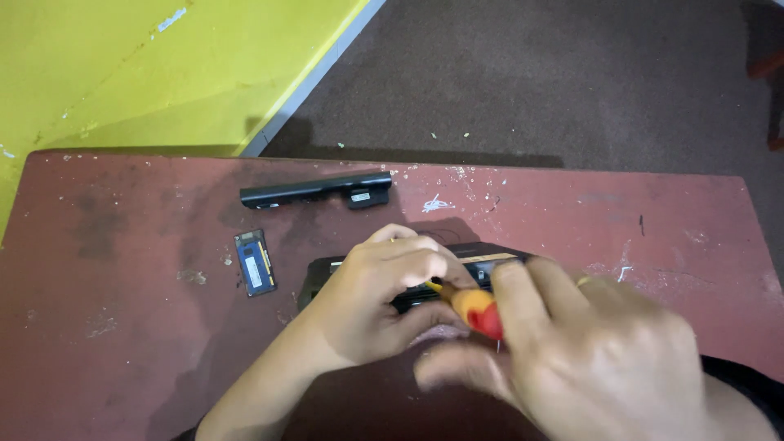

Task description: Disassembling and reassembling a laptop computer using a screwdriver

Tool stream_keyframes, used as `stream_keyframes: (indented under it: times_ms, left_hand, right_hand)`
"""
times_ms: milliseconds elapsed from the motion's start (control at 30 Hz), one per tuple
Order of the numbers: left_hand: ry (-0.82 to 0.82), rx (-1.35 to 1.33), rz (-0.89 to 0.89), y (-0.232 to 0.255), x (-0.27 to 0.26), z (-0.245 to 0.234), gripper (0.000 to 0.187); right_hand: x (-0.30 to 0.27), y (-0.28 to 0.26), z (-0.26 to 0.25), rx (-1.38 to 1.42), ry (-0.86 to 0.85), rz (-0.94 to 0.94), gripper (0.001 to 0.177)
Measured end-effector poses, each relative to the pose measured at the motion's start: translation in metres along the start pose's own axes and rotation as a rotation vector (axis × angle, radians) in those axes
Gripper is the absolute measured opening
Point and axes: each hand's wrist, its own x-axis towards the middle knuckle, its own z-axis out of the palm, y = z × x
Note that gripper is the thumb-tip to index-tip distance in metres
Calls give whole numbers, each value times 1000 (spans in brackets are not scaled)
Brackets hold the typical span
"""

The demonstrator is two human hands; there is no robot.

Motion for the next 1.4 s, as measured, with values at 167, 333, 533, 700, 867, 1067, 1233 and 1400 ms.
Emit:
stream_keyframes:
  times_ms: [167, 333, 533, 700, 867, 1067, 1233, 1400]
  left_hand:
    - [-147, -18, 86, -13, -3, 1, 17]
    - [-226, -168, 20, -6, 2, -6, 49]
    - [-105, -94, 56, -12, 3, -2, 15]
    - [-271, -96, 99, -13, 5, -8, 17]
    - [-255, -241, 45, 1, 12, -14, 50]
    - [-190, -213, 108, -1, 12, -11, 28]
    - [-285, -180, 155, -7, 10, -13, 24]
    - [-302, -171, 23, 9, 13, -15, 50]
  right_hand:
    - [-1, 35, -9, 557, -161, -513, 45]
    - [7, 16, -10, 272, 21, -290, 45]
    - [13, 10, -11, 139, -101, -84, 71]
    - [9, 33, -11, 625, -185, -550, 36]
    - [2, 13, -5, 169, 0, -198, 63]
    - [13, 5, -14, -101, -16, -153, 98]
    - [-4, 24, -11, 559, -161, -423, 43]
    - [-2, 3, -12, 284, 75, -171, 43]
